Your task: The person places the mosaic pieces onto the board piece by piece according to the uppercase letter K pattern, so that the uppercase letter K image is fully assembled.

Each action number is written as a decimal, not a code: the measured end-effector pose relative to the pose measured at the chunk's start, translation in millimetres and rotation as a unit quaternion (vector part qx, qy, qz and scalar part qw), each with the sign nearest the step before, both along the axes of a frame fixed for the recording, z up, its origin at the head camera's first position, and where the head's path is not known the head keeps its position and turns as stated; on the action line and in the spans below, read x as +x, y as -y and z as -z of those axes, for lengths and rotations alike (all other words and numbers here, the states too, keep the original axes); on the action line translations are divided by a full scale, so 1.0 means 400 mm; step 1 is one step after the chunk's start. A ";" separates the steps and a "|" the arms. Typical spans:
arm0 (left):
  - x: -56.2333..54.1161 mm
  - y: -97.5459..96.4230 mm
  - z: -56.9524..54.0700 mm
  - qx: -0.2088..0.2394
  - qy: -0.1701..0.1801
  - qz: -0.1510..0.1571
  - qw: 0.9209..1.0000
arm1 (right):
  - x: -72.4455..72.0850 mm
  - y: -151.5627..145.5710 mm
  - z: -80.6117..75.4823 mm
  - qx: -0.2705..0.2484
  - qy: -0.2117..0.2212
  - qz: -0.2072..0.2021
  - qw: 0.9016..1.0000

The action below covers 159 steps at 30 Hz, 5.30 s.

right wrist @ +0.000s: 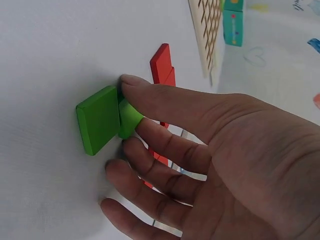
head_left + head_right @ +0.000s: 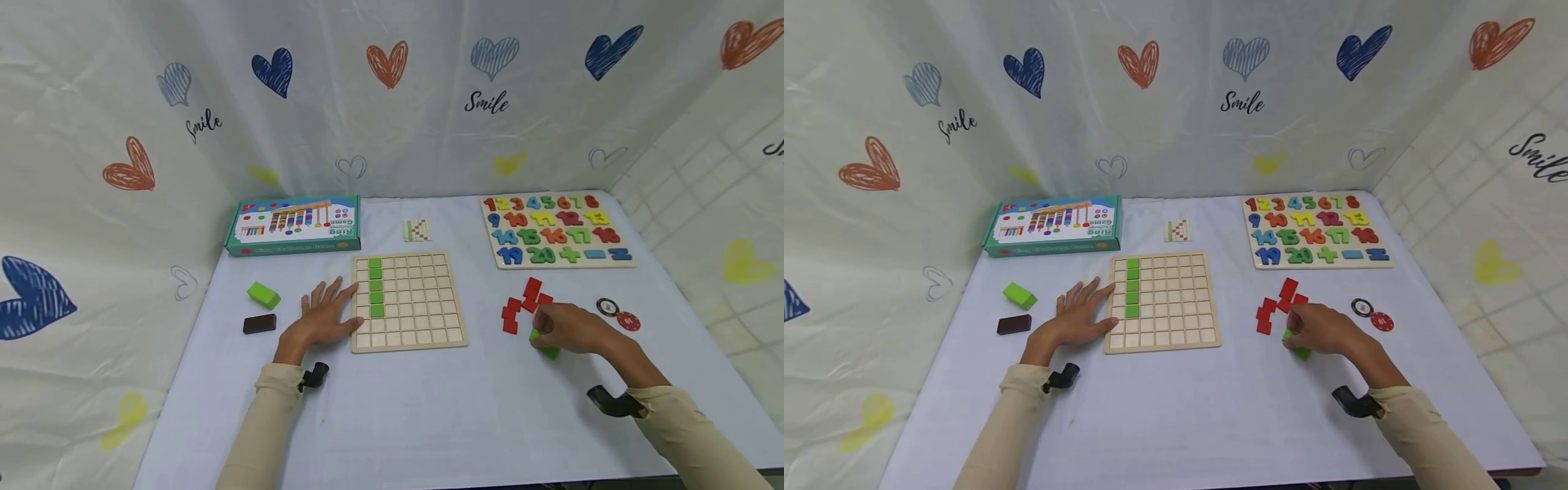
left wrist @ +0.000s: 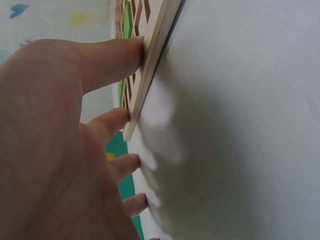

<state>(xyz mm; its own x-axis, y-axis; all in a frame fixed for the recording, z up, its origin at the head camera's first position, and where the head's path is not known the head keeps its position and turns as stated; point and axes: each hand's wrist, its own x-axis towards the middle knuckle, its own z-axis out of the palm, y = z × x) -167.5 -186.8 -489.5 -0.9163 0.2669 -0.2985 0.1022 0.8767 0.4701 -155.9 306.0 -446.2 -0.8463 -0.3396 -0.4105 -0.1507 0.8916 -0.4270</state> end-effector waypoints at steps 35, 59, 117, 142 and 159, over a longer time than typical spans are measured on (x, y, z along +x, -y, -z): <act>0.005 0.000 -0.003 0.018 -0.007 0.002 1.000 | -0.007 -0.010 -0.025 -0.030 -0.013 0.005 0.999; -0.002 0.004 0.007 0.010 0.003 0.003 1.000 | -0.076 0.344 -0.030 -0.082 -0.074 -0.059 0.992; -0.005 0.005 0.022 0.007 -0.004 0.001 1.000 | -0.053 0.561 0.037 -0.186 -0.164 -0.100 0.963; -0.011 0.014 0.015 0.005 -0.005 -0.004 1.000 | -0.035 0.103 -0.082 0.037 0.036 -0.041 0.998; -0.004 0.010 0.004 0.014 -0.005 0.004 1.000 | -0.022 -0.020 -0.047 0.055 0.086 0.008 0.995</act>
<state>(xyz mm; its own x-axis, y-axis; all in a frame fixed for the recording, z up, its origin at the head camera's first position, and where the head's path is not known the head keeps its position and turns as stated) -169.3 -190.8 -491.2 -0.9168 0.2826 -0.2821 0.1138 0.8622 0.4937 -164.7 314.2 -427.4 -0.7647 -0.2713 -0.5844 -0.0693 0.9364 -0.3441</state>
